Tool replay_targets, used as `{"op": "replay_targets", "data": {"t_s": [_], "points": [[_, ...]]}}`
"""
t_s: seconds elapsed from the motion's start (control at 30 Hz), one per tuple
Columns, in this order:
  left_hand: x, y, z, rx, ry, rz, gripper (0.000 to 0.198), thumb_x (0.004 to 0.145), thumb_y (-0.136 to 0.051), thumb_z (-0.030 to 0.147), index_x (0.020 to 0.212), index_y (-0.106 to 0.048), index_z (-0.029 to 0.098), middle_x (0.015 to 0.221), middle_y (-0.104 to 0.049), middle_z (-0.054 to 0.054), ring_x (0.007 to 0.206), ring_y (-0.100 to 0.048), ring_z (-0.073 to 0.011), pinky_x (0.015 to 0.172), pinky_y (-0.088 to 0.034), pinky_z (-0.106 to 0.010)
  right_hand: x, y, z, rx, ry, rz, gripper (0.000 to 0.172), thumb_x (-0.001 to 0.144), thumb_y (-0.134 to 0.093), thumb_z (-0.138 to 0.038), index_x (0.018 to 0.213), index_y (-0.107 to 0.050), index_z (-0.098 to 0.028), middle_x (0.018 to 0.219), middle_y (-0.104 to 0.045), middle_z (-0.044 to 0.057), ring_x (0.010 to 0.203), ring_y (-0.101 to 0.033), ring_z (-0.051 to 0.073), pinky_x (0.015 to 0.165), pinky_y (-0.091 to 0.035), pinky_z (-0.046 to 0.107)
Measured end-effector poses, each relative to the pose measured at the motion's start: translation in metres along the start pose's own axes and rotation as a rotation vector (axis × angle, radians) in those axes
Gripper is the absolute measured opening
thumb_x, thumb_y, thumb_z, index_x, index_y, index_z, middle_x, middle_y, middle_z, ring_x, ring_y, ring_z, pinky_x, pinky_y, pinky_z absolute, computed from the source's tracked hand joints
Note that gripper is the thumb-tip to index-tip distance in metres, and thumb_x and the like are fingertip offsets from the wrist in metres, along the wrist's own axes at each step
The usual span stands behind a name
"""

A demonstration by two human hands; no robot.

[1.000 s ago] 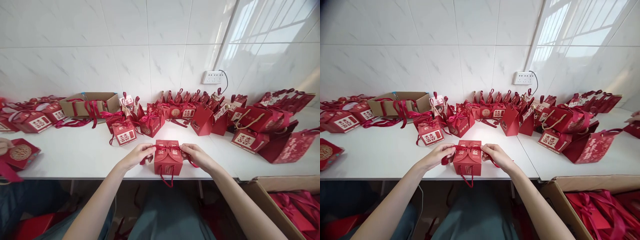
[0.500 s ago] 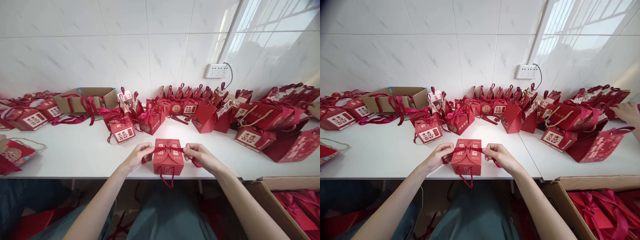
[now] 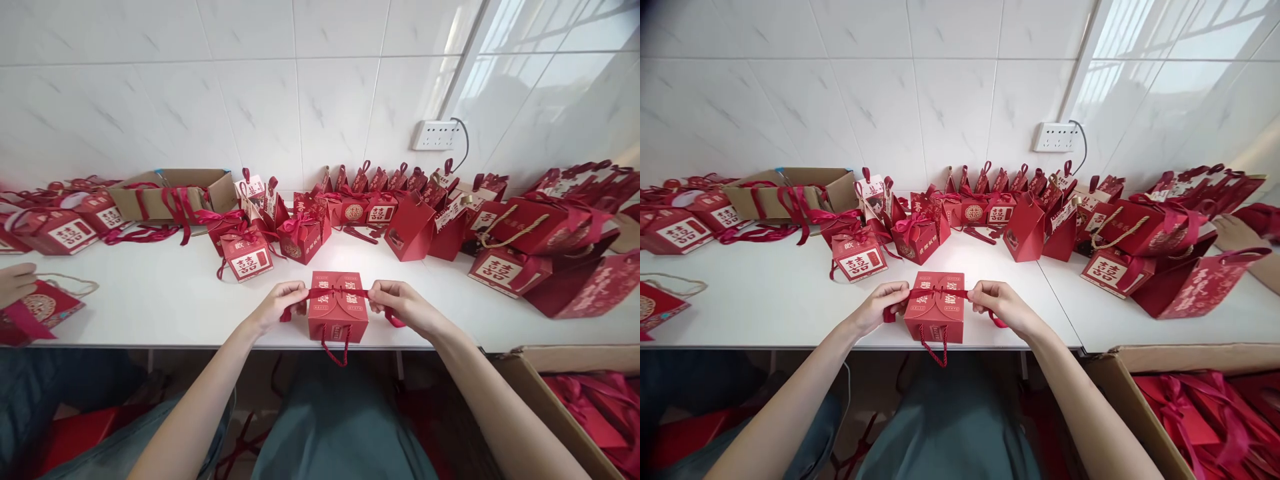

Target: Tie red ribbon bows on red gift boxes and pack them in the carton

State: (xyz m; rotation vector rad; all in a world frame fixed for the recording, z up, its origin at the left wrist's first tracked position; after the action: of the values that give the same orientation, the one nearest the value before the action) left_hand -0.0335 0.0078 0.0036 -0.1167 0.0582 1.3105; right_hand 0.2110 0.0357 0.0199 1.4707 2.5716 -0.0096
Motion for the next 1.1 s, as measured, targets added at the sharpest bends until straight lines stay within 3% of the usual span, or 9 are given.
{"op": "replay_targets", "data": {"t_s": [0.1, 0.3, 0.4, 0.5, 0.6, 0.67, 0.83, 0.97, 1.1], "points": [[-0.005, -0.001, 0.009, 0.069, 0.003, 0.006, 0.035, 0.075, -0.060, 0.045, 0.062, -0.047, 0.016, 0.051, -0.045, 0.004, 0.048, -0.041, -0.0077, 0.047, -0.027, -0.021, -0.007, 0.000, -0.023, -0.113, 0.101, 0.015, 0.031, 0.076, -0.063, -0.047, 0.068, -0.059, -0.017, 0.069, -0.058, 0.001, 0.058, -0.048, 0.011, 0.046, -0.032, 0.021], [-0.010, -0.007, 0.037, 0.214, -0.004, 0.018, 0.034, 0.079, -0.057, 0.045, 0.063, -0.047, 0.017, 0.050, -0.046, 0.004, 0.044, -0.040, -0.0077, 0.042, -0.029, -0.020, -0.001, -0.020, -0.058, -0.232, 0.316, -0.097, 0.024, 0.079, -0.061, -0.039, 0.080, -0.071, -0.017, 0.112, -0.065, 0.007, 0.094, -0.061, 0.022, 0.077, -0.047, 0.030], [-0.012, -0.011, 0.049, 0.335, -0.036, 0.047, 0.031, 0.081, -0.055, 0.044, 0.065, -0.049, 0.017, 0.051, -0.044, 0.004, 0.043, -0.037, -0.0070, 0.041, -0.029, -0.020, 0.009, -0.032, -0.058, -0.266, 0.354, -0.105, 0.025, 0.081, -0.058, -0.038, 0.087, -0.072, -0.017, 0.100, -0.070, 0.006, 0.086, -0.063, 0.020, 0.073, -0.048, 0.029], [-0.015, -0.013, 0.058, 0.500, -0.118, 0.094, 0.023, 0.081, -0.054, 0.039, 0.076, -0.055, 0.017, 0.063, -0.053, 0.002, 0.052, -0.046, -0.0092, 0.047, -0.035, -0.020, 0.018, -0.040, -0.052, -0.343, 0.380, 0.013, 0.026, 0.084, -0.055, -0.036, 0.082, -0.071, -0.016, 0.081, -0.070, 0.004, 0.071, -0.061, 0.017, 0.064, -0.046, 0.027], [-0.021, -0.014, 0.065, 0.630, -0.221, 0.059, 0.021, 0.079, -0.057, 0.030, 0.097, -0.055, 0.021, 0.084, -0.061, 0.001, 0.070, -0.056, -0.0128, 0.064, -0.043, -0.023, 0.020, -0.044, -0.049, -0.401, 0.417, 0.105, 0.023, 0.084, -0.054, -0.032, 0.081, -0.070, -0.017, 0.084, -0.070, 0.004, 0.073, -0.060, 0.016, 0.067, -0.045, 0.027], [-0.025, -0.014, 0.068, 0.702, -0.230, 0.028, 0.027, 0.077, -0.057, 0.026, 0.104, -0.053, 0.023, 0.084, -0.062, 0.002, 0.069, -0.056, -0.0134, 0.065, -0.043, -0.024, 0.018, -0.044, -0.048, -0.430, 0.447, 0.103, 0.021, 0.085, -0.053, -0.030, 0.085, -0.070, -0.018, 0.088, -0.069, 0.004, 0.076, -0.060, 0.017, 0.070, -0.045, 0.028], [-0.029, -0.017, 0.077, 0.954, -0.226, 0.080, 0.015, 0.083, -0.050, 0.030, 0.089, -0.062, 0.022, 0.087, -0.062, -0.001, 0.074, -0.056, -0.0167, 0.068, -0.043, -0.027, 0.015, -0.043, -0.044, -0.476, 0.551, 0.046, 0.024, 0.086, -0.047, -0.024, 0.093, -0.070, -0.020, 0.091, -0.068, 0.005, 0.082, -0.061, 0.017, 0.074, -0.046, 0.029], [-0.028, -0.023, 0.086, 1.026, -0.355, 0.087, 0.023, 0.087, -0.047, 0.037, 0.089, -0.064, 0.022, 0.105, -0.055, -0.005, 0.090, -0.057, -0.0197, 0.081, -0.043, -0.030, 0.020, -0.043, -0.036, -0.402, 0.497, 0.131, 0.019, 0.083, -0.049, -0.024, 0.089, -0.067, -0.021, 0.090, -0.070, 0.004, 0.081, -0.063, 0.017, 0.075, -0.048, 0.031], [-0.021, -0.029, 0.093, 1.060, -0.412, 0.043, 0.023, 0.090, -0.045, 0.033, 0.088, -0.065, 0.022, 0.096, -0.057, -0.003, 0.081, -0.057, -0.0170, 0.072, -0.042, -0.027, 0.024, -0.044, -0.030, -0.242, 0.423, 0.200, 0.018, 0.078, -0.057, -0.024, 0.096, -0.059, -0.020, 0.085, -0.072, 0.002, 0.081, -0.066, 0.017, 0.077, -0.048, 0.029]]}}
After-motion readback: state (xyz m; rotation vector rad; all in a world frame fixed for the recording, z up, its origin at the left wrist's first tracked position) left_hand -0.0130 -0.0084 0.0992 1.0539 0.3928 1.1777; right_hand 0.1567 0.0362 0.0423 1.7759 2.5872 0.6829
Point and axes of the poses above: each hand's wrist, its own x-axis towards the middle knuckle, its own y-axis out of the back of the hand, z = x × y, the point moved 2 cm from there along x, towards the middle knuckle
